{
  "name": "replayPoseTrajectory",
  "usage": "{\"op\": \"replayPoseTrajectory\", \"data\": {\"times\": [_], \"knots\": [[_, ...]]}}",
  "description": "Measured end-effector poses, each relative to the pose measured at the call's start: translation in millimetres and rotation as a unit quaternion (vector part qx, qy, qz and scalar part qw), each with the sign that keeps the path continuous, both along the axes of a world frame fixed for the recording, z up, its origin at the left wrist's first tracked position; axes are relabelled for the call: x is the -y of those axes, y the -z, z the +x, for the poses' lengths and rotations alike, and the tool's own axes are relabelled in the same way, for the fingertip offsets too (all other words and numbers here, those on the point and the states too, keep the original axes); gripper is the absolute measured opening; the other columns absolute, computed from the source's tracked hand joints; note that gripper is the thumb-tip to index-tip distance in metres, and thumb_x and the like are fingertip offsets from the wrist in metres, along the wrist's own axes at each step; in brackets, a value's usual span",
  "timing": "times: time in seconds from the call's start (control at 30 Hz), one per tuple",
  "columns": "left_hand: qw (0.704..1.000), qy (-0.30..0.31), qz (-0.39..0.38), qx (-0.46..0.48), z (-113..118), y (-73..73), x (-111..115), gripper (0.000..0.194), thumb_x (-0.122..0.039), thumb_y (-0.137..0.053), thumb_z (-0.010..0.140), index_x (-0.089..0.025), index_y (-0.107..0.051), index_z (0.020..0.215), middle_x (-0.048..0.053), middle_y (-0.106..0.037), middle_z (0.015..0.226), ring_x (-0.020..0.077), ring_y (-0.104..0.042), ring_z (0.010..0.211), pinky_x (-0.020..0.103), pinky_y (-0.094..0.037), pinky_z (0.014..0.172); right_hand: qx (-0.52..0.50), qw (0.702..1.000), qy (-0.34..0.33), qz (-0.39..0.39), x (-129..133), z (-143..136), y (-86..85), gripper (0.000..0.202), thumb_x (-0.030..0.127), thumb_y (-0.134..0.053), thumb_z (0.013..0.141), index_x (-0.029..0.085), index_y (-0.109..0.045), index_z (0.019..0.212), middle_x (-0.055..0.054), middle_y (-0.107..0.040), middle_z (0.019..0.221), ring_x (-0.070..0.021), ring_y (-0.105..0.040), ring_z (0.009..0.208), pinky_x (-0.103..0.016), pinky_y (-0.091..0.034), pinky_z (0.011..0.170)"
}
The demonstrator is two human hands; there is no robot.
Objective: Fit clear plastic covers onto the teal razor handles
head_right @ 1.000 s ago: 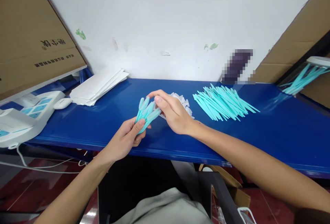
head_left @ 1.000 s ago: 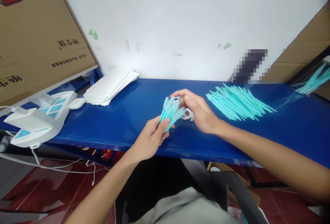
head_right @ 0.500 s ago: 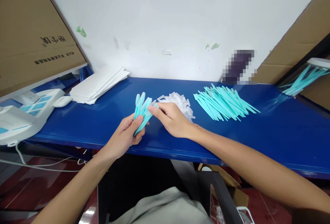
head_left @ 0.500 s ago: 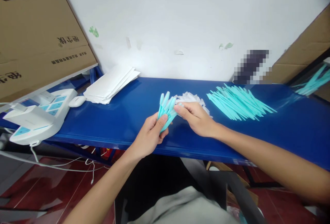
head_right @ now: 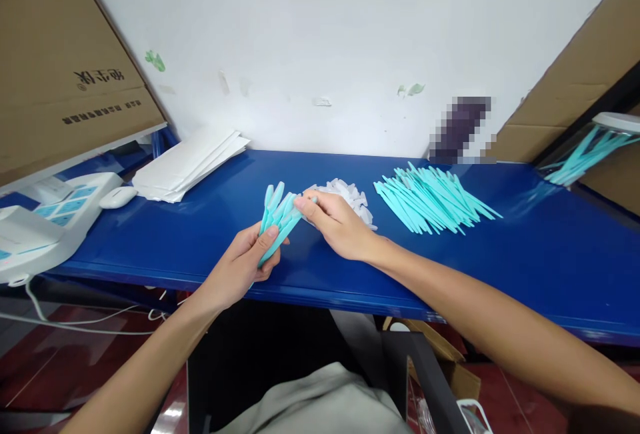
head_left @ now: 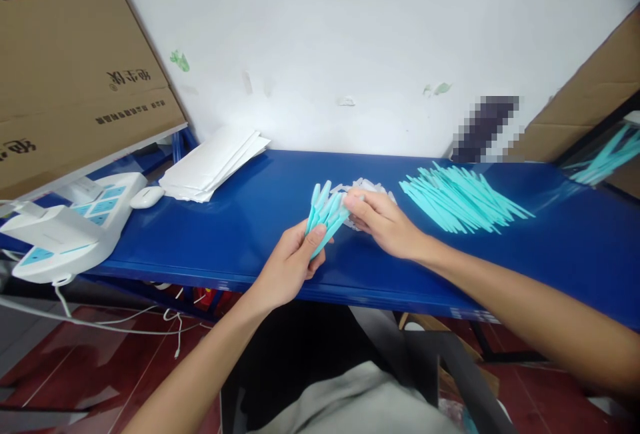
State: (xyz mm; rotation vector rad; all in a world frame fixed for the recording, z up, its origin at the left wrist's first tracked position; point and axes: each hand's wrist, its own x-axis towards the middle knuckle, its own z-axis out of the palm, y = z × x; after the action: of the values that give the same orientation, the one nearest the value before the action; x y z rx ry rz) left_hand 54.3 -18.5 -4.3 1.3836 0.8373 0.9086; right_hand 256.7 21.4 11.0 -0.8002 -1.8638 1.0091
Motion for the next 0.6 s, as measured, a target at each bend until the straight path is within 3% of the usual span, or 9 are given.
{"op": "replayPoseTrajectory", "data": {"times": [0.27, 0.5, 0.6], "knots": [[1.000, -0.010, 0.022, -0.017, 2.9, 0.3, 1.8, 0.043, -0.059, -0.052, 0.100, -0.019, -0.048, 0.086, -0.009, -0.041, 0.056, 0.0049, -0.034, 0.043, 0.015, -0.027, 0.039, 0.060, 0.997, 0.003, 0.043, 6.4, -2.0, -4.5, 0.045, 0.055, -0.046, 0.104, 0.022, -0.043, 0.074, 0.004, -0.039, 0.068, -0.0121, -0.036, 0.063, -0.028, -0.031, 0.058], [0.999, 0.009, 0.026, -0.040, 1.1, -4.5, 1.5, 0.041, -0.056, -0.047, 0.103, -0.018, -0.051, 0.090, -0.005, -0.056, 0.059, 0.0066, -0.045, 0.040, 0.019, -0.035, 0.042, 0.056, 0.996, 0.030, 0.065, 5.2, -1.3, -7.9, 0.044, 0.052, -0.047, 0.104, 0.021, -0.046, 0.073, 0.003, -0.039, 0.069, -0.0125, -0.036, 0.063, -0.029, -0.030, 0.060], [1.000, 0.009, 0.004, -0.020, 1.1, -3.1, 0.5, 0.041, -0.058, -0.051, 0.100, -0.018, -0.051, 0.089, -0.006, -0.050, 0.057, 0.0059, -0.038, 0.041, 0.018, -0.029, 0.041, 0.059, 0.995, 0.047, 0.067, 3.7, -0.2, -6.1, 0.044, 0.052, -0.045, 0.105, 0.021, -0.047, 0.074, 0.003, -0.039, 0.068, -0.0126, -0.036, 0.063, -0.029, -0.030, 0.060]]}}
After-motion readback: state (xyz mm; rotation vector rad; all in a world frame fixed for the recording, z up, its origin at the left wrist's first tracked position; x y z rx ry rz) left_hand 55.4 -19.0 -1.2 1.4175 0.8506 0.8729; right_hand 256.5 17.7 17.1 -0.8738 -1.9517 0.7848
